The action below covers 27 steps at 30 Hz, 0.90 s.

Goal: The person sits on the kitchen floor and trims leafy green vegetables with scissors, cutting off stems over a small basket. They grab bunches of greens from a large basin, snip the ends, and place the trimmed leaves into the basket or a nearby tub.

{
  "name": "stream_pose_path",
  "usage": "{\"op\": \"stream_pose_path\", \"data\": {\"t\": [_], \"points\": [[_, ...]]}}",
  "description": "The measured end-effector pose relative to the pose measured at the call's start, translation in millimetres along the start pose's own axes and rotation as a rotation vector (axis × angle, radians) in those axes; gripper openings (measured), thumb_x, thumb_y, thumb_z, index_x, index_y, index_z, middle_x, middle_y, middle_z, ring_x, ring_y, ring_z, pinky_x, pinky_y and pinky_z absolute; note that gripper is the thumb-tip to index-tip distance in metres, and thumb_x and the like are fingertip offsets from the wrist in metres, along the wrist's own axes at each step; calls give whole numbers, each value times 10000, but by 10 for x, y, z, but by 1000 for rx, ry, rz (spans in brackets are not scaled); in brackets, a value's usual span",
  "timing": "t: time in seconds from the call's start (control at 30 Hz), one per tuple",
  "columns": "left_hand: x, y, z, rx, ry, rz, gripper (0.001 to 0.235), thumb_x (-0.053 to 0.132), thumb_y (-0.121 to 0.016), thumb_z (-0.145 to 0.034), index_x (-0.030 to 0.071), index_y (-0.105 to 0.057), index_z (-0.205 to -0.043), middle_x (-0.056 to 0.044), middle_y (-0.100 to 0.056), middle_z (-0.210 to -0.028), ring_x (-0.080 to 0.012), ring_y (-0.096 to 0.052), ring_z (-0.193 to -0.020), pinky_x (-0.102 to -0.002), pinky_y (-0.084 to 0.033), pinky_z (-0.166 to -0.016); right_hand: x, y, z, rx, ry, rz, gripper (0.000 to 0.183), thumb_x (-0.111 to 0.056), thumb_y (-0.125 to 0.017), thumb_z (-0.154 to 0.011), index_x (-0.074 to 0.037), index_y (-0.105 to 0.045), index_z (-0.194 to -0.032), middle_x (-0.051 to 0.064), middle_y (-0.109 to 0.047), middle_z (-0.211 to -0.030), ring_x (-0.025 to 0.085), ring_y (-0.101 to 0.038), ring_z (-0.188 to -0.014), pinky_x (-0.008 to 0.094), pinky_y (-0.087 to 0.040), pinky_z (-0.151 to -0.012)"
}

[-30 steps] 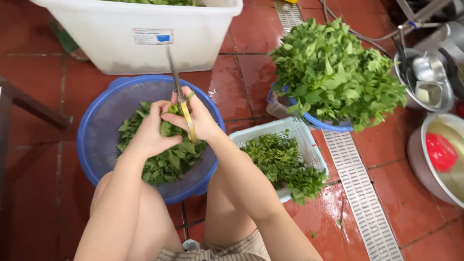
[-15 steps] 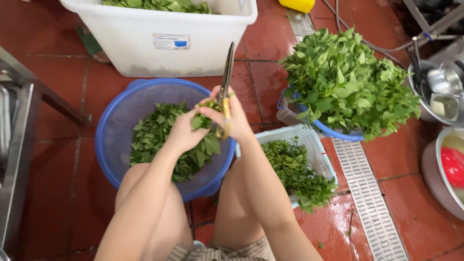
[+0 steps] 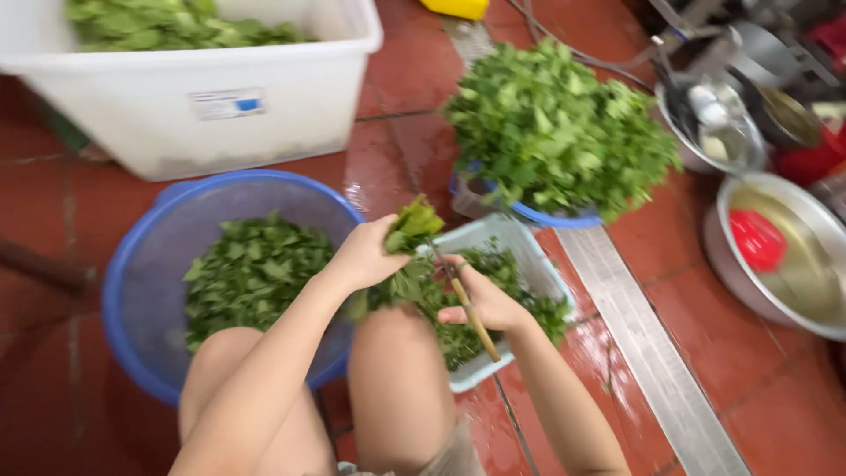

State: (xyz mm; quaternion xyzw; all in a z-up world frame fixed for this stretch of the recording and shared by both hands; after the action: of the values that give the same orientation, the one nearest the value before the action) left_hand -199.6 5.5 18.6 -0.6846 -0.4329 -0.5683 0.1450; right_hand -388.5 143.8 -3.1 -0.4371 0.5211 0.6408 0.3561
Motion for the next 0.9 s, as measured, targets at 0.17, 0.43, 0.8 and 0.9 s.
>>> {"op": "stream_pose_path", "data": {"t": [0.17, 0.43, 0.8, 0.9], "points": [[270, -764, -361, -334, 128, -461, 381, 222, -755, -731, 32, -671, -1051, -234, -731, -959, -413, -695, -953, -501, -545, -831, 265, 156, 484, 171, -158, 98, 1018, -506, -855, -749, -54, -379, -1527, 47, -530, -1150, 188, -507, -1046, 361, -468, -915], [-321, -1637, -565, -650, 150, -733, 244, 137, -703, -715, -12, -773, -894, -264, -741, -979, -387, -728, -947, -461, -591, -849, 763, -227, 977, 365, -506, -163, 524, -455, -651, -976, -8, -525, -1217, -7, -552, -710, 111, -513, -607, 286, -449, -542], [-368, -1427, -657, -707, 323, -576, 435, 229, -829, -664, -44, -747, -992, -268, -730, -1037, -348, -736, -996, -426, -592, -879, 1013, -167, 960, 827, -261, -347, 286, -262, -706, -960, -69, -567, -1118, 24, -628, -819, 116, -623, -650, 282, -504, -586], [45, -1137, -646, -555, 218, -454, 455, 172, -791, -659, -24, -685, -1055, -274, -716, -1004, -395, -713, -995, -467, -576, -855, 496, 122, 405, 754, 77, -456, 456, -181, -758, -904, -123, -499, -1274, 8, -582, -1114, 112, -583, -968, 281, -511, -816]]}}
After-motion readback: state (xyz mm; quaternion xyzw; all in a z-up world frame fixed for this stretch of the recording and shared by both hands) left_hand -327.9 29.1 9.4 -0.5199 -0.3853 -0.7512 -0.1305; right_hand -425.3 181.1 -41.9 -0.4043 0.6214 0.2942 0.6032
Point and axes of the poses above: each hand's wrist, its own z-axis away from the middle knuckle, its own y-axis out of the back of the hand, x = y × z, the point moved 4 cm from there along -z, towards the middle knuckle
